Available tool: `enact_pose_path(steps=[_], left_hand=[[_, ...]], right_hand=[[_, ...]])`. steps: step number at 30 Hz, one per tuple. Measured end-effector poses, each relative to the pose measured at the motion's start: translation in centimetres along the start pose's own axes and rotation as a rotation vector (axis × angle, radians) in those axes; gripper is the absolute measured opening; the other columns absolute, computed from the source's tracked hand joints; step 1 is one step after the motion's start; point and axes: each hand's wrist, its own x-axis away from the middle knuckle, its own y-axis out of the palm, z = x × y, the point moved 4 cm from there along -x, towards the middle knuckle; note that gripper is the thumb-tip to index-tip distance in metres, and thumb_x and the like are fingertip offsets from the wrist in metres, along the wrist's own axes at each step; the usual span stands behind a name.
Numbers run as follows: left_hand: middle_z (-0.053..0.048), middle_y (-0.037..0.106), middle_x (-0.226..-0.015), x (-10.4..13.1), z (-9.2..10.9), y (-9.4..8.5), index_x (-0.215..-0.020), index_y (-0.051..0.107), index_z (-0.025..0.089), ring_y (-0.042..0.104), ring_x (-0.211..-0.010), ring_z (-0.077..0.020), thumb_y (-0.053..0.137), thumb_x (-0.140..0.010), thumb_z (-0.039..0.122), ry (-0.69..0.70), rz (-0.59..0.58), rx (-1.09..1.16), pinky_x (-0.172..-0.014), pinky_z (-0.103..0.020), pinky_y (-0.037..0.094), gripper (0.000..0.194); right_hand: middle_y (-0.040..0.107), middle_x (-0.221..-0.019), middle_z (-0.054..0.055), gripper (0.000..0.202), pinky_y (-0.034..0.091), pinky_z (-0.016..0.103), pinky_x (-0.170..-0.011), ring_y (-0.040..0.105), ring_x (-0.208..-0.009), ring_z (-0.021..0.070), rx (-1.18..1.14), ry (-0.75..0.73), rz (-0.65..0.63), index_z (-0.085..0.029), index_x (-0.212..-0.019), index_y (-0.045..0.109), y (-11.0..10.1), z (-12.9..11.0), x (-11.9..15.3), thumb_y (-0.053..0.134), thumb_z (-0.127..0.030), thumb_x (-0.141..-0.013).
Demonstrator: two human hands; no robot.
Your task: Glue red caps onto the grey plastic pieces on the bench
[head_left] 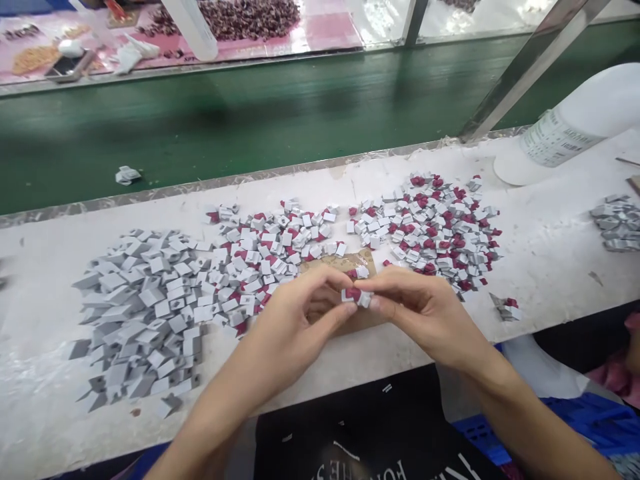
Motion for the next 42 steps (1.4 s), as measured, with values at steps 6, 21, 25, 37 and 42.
enact_pose_path(steps=[6, 21, 25, 37, 42], left_hand=[[-0.011, 0.084, -0.114, -10.4, 4.5, -6.4, -0.104, 0.080, 0.021, 0.076, -0.098, -0.0290, 0.080, -0.099, 0.022, -0.022, 0.355, -0.559, -0.089, -0.042, 0.063, 0.005], [-0.011, 0.074, -0.086, -29.9, 2.8, -8.6, -0.085, 0.077, 0.017, 0.070, -0.087, -0.0257, 0.086, -0.094, 0.012, -0.134, 0.437, -0.397, -0.097, -0.049, 0.061, 0.014], [-0.014, 0.076, -0.090, -29.9, 2.8, -9.0, -0.088, 0.079, 0.016, 0.074, -0.100, -0.0321, 0.087, -0.089, 0.008, -0.133, 0.446, -0.451, -0.105, -0.052, 0.058, 0.011], [-0.016, 0.081, -0.135, -14.9, 4.9, -8.9, -0.134, 0.071, 0.023, 0.077, -0.120, -0.0337, 0.077, -0.103, 0.030, 0.029, 0.340, -0.522, -0.100, -0.046, 0.060, 0.032], [-0.014, 0.081, -0.141, -8.0, 3.7, -5.9, -0.136, 0.071, 0.023, 0.075, -0.133, -0.0337, 0.068, -0.109, 0.035, 0.152, 0.298, -0.534, -0.113, -0.050, 0.060, 0.030]], right_hand=[[0.087, -0.131, 0.014, 0.037, 0.071, 0.051, -0.100, 0.082, -0.114, 0.0321, 0.606, -0.088, 0.195, -0.022, -0.142, 0.089, -4.2, -0.4, -7.4, 0.070, -0.026, -0.111], [0.084, -0.138, 0.015, 0.043, 0.060, 0.062, -0.107, 0.066, -0.123, 0.0399, 0.951, -0.124, -0.073, -0.025, -0.142, 0.089, -5.9, 2.0, -15.0, 0.060, -0.021, -0.110], [0.087, -0.125, 0.014, 0.035, 0.058, 0.058, -0.104, 0.066, -0.118, 0.0386, 0.931, -0.094, -0.072, -0.025, -0.123, 0.092, -5.1, 2.6, -15.7, 0.064, -0.016, -0.105], [0.083, -0.102, 0.011, 0.032, 0.058, 0.042, -0.077, 0.069, -0.079, 0.0247, 0.754, 0.039, 0.101, -0.016, -0.128, 0.084, -6.9, 1.6, -13.7, 0.066, -0.026, -0.103], [0.083, -0.113, 0.015, 0.038, 0.062, 0.046, -0.088, 0.075, -0.092, 0.0281, 0.763, 0.009, 0.145, -0.017, -0.130, 0.090, -6.6, 1.6, -13.0, 0.062, -0.026, -0.105]])
